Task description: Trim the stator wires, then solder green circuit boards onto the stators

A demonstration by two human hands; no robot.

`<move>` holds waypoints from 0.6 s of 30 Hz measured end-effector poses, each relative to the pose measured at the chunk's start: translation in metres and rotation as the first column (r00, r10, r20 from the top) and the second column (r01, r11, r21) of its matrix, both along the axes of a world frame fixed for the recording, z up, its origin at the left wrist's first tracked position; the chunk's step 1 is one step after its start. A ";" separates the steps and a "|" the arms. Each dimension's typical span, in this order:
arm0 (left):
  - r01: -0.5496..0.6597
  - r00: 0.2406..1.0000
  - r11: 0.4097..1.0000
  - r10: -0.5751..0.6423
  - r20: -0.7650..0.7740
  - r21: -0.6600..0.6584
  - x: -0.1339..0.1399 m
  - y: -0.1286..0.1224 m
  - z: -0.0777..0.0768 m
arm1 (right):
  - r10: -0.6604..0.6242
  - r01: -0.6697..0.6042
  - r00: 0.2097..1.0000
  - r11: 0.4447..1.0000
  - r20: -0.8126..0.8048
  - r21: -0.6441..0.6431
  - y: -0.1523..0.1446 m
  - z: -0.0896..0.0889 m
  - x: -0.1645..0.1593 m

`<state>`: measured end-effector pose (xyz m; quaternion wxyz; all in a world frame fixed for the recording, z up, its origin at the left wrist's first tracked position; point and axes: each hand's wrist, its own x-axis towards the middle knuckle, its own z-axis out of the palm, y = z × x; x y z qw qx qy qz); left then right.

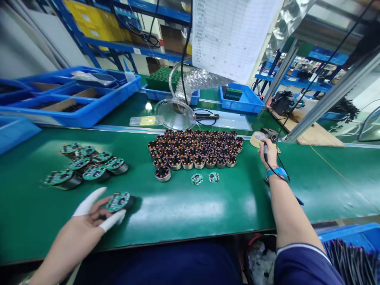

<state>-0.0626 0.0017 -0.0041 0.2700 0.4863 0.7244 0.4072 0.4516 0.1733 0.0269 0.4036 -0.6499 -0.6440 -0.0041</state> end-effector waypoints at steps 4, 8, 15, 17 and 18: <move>-0.237 0.965 0.970 0.241 0.101 -0.046 -0.035 0.021 0.004 | 0.299 -0.302 0.952 0.953 -0.065 -0.035 -0.023 -0.007 -0.037; -0.353 0.936 0.936 0.353 0.006 -0.004 -0.043 0.031 0.012 | 0.483 -0.487 0.873 0.868 -0.065 -0.099 -0.039 -0.010 -0.069; -0.262 0.965 0.955 0.264 0.007 0.141 -0.025 0.002 0.022 | 0.433 -0.433 0.901 0.898 -0.025 -0.083 -0.077 -0.007 -0.076; -0.205 0.978 0.962 0.208 0.005 0.179 -0.020 -0.006 0.017 | 0.416 -0.418 0.909 0.906 -0.033 -0.072 -0.102 -0.007 -0.082; -0.153 0.988 0.973 0.157 -0.007 0.174 -0.017 -0.009 0.014 | 0.414 -0.417 0.909 0.907 -0.049 -0.065 -0.116 -0.008 -0.089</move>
